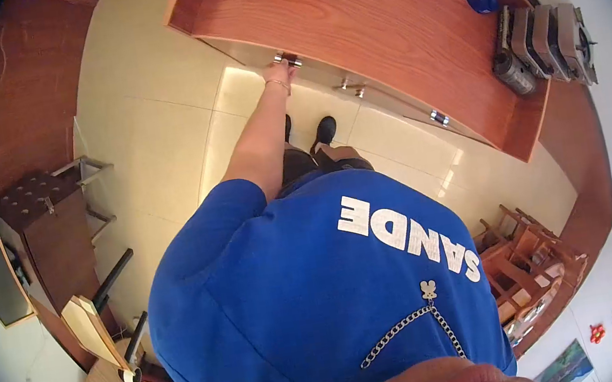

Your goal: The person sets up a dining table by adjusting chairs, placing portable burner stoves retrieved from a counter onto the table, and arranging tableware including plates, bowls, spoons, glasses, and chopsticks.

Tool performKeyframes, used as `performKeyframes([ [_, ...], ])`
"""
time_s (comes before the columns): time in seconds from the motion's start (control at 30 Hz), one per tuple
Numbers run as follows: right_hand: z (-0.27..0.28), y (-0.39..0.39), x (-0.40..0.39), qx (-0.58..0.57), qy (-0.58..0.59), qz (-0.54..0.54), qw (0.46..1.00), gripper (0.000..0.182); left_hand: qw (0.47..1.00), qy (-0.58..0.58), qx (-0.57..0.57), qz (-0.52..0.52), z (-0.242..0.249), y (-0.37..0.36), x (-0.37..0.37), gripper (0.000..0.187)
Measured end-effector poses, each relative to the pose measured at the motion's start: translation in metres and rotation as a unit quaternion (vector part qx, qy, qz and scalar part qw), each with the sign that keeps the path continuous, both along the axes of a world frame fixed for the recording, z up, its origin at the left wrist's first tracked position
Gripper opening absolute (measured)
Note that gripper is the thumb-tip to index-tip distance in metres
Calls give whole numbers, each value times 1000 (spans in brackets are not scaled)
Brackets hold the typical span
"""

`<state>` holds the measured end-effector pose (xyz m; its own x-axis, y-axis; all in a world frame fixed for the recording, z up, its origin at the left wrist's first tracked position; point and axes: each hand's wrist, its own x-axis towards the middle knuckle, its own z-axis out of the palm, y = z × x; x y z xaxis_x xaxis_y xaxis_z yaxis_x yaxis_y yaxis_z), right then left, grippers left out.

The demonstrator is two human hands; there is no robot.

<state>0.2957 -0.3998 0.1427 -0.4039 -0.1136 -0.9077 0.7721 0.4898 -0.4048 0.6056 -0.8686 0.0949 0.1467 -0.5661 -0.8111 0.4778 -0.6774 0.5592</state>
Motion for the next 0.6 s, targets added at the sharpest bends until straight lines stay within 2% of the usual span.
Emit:
performKeyframes([
  [0.1, 16, 3, 28, 16, -7, -3, 1000, 19, 999, -22, -14, -38, 2, 2, 2, 11],
  [0.13, 21, 2, 35, 18, -8, -3, 1000, 20, 1000, 1, -15, 0, 5, 5, 0, 14],
  [0.23, 30, -6, 55, 21, -8, -3, 1000, 22, 1000, 3, 4, 11, 8, 4, -2, 17],
  [0.33, 37, -20, 67, 19, -6, -6, 1000, 24, 999, -7, -8, -32, -1, -1, 1, 22],
  [0.47, 44, -57, 71, 7, 8, -5, 1000, 26, 995, -77, -44, -52, 1, 3, -3, 21],
  [0.5, 50, -70, 69, -3, 9, 11, 1000, 27, 990, -104, -68, -59, 2, 2, -3, 19],
  [0.53, 60, -87, 70, -18, 2, 55, 998, 29, 987, -126, -87, -42, -19, 3, -5, 18],
  [0.57, 64, -98, 71, -33, -5, 100, 994, 31, 992, -98, -61, -50, -3, 2, -1, 20],
  [0.6, 65, -107, 74, -33, -4, 102, 994, 31, 995, -68, -34, -58, 13, 4, 2, 21],
])
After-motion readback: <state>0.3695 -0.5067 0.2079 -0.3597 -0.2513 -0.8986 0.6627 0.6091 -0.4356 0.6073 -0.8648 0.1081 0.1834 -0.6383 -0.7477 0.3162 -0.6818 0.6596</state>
